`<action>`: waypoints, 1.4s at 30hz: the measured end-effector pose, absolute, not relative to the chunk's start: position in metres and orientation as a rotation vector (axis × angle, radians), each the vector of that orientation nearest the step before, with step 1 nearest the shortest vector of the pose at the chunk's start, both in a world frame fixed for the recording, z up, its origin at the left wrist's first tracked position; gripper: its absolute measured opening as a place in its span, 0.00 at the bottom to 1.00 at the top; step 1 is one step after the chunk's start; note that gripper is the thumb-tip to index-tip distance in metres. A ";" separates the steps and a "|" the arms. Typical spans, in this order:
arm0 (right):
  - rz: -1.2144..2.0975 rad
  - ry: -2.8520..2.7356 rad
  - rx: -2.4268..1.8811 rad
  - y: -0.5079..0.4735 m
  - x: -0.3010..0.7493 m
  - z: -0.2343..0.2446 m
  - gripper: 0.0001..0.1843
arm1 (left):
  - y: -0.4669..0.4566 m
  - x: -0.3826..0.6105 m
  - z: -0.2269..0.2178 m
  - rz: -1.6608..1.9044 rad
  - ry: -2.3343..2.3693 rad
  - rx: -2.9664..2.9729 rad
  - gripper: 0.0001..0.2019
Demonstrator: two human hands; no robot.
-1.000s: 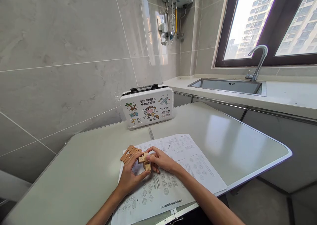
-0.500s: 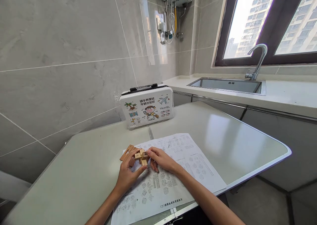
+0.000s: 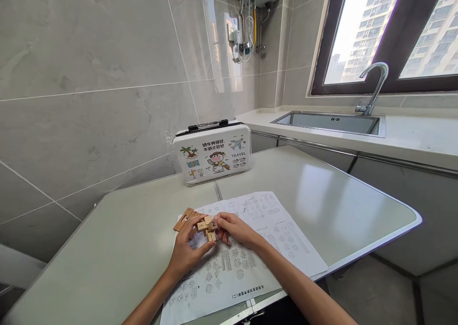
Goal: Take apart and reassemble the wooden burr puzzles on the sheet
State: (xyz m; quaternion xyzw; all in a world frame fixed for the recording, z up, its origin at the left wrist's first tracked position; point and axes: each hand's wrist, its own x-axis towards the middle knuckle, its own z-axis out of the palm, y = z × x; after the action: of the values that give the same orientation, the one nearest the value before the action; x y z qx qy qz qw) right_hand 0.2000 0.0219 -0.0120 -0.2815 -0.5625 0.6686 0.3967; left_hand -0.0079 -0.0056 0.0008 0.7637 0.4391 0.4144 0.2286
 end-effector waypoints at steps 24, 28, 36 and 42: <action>1.742 -1.422 -0.616 0.021 0.200 -0.015 0.25 | -0.007 -0.005 -0.001 1.176 1.155 2.123 0.30; 1.736 -1.408 -0.651 0.023 0.199 -0.017 0.25 | -0.006 -0.006 0.000 1.179 1.149 2.118 0.29; 1.447 -1.391 -0.891 0.023 0.200 -0.015 0.24 | -0.001 -0.008 0.003 1.298 1.205 1.775 0.27; 0.977 -1.627 -1.142 0.023 0.198 -0.024 0.31 | 0.002 -0.006 0.002 1.344 1.185 1.514 0.29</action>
State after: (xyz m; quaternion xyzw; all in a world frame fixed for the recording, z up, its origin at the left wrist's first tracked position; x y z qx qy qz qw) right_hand 0.1979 0.0234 -0.0238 -0.4611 -0.6572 0.3945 0.4470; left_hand -0.0058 0.0019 0.0015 0.5949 0.4658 0.5282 0.3874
